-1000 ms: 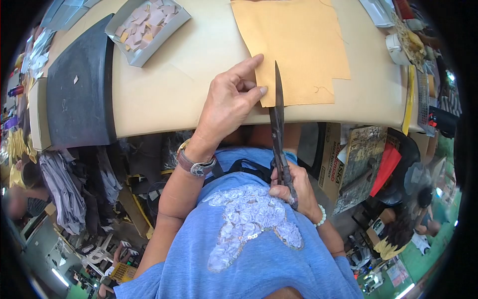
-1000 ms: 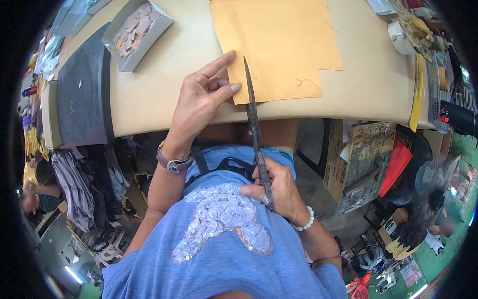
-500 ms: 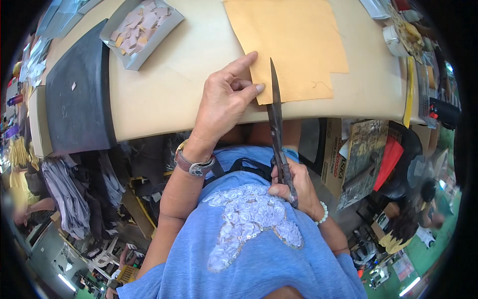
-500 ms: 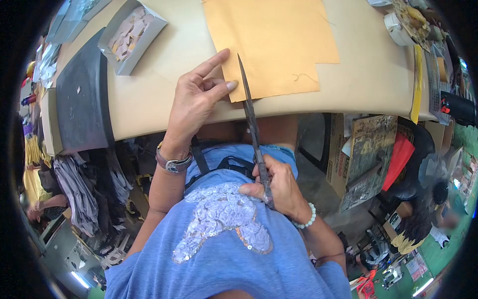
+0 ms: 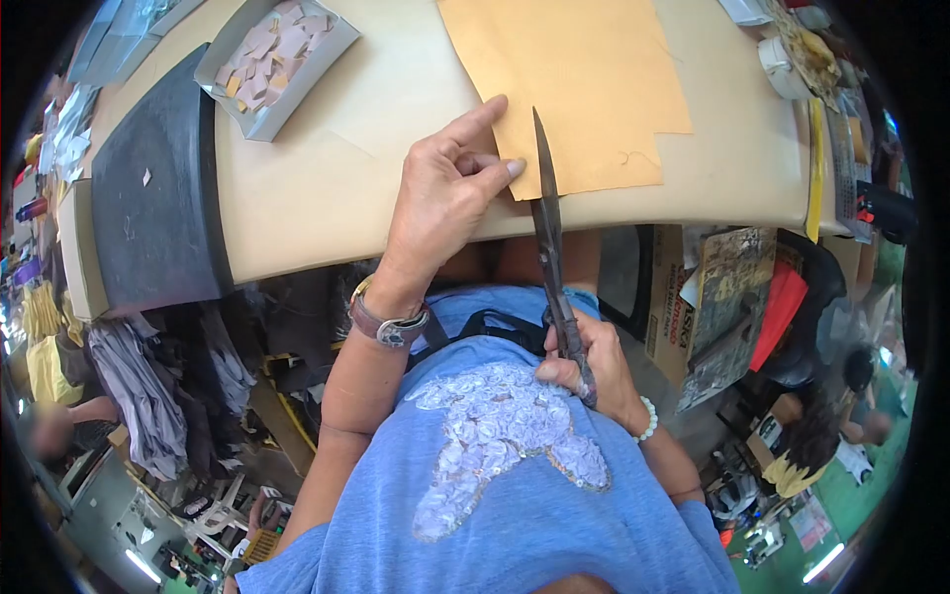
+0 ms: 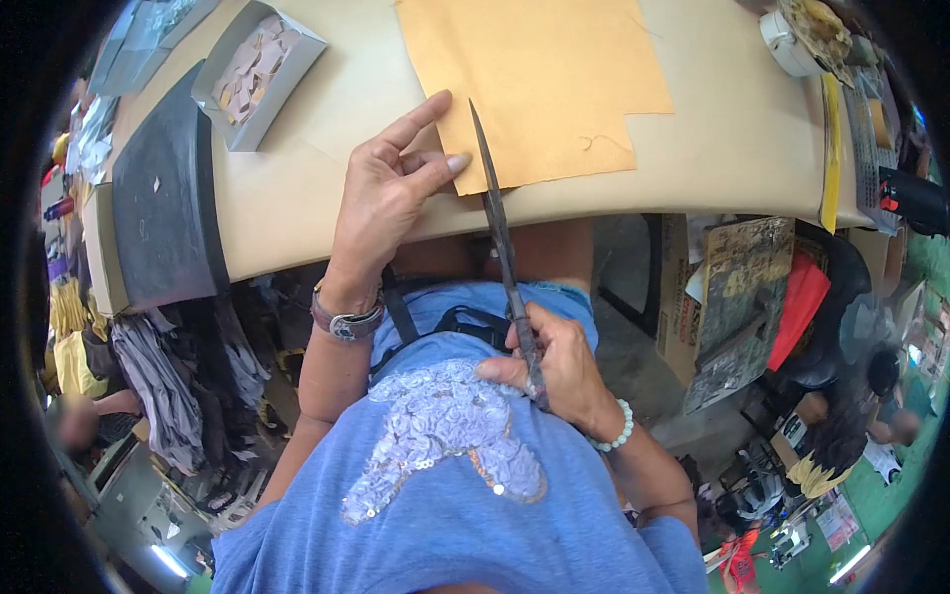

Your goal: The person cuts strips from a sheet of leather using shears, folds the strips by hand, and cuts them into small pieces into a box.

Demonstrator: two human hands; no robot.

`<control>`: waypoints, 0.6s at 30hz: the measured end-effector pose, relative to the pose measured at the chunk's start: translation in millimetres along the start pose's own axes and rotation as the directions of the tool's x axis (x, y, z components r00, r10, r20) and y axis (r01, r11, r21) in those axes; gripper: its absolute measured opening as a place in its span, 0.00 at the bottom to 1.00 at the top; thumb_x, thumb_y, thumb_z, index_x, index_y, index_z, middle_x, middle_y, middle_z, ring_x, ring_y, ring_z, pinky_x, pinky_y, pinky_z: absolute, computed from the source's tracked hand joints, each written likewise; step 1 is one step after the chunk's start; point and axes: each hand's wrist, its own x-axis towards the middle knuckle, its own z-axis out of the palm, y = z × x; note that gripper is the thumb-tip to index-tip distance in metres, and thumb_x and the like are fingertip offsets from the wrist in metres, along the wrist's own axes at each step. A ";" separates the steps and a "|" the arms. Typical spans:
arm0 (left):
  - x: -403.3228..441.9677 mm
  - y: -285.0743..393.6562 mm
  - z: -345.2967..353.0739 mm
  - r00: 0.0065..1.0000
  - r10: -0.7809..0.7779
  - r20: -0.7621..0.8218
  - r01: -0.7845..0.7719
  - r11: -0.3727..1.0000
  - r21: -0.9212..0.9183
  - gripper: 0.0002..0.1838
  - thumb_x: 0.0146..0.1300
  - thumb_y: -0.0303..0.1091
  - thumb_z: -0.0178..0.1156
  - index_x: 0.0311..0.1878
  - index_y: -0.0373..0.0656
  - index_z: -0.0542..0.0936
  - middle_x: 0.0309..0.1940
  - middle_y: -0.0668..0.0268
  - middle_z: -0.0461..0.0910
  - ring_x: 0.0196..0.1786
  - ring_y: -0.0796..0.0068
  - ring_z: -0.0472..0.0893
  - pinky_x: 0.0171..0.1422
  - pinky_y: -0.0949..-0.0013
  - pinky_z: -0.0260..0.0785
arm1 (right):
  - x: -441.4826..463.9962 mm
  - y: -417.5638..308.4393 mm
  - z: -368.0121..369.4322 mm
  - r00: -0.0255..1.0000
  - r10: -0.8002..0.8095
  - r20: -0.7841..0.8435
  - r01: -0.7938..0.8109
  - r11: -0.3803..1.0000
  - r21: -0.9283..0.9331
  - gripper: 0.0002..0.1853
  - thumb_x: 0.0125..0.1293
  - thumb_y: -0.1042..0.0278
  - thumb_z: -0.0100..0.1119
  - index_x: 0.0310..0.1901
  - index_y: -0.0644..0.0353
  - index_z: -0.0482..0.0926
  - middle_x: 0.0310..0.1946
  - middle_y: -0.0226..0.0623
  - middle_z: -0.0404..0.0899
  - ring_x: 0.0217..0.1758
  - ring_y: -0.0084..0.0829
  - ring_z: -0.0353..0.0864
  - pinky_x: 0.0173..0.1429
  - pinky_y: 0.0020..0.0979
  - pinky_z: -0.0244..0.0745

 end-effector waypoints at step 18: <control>0.0 -3.5 5.7 0.998 0.027 -0.058 -0.033 0.994 -0.108 0.29 0.52 0.22 0.59 0.59 0.29 0.67 0.22 0.68 0.78 0.23 0.91 0.70 0.26 0.84 0.60 | -7.3 -6.4 3.6 0.997 0.039 -0.074 -0.042 0.998 -0.048 0.22 0.45 0.55 0.73 0.20 0.61 0.70 0.12 0.27 0.66 0.18 0.17 0.62 0.21 0.23 0.59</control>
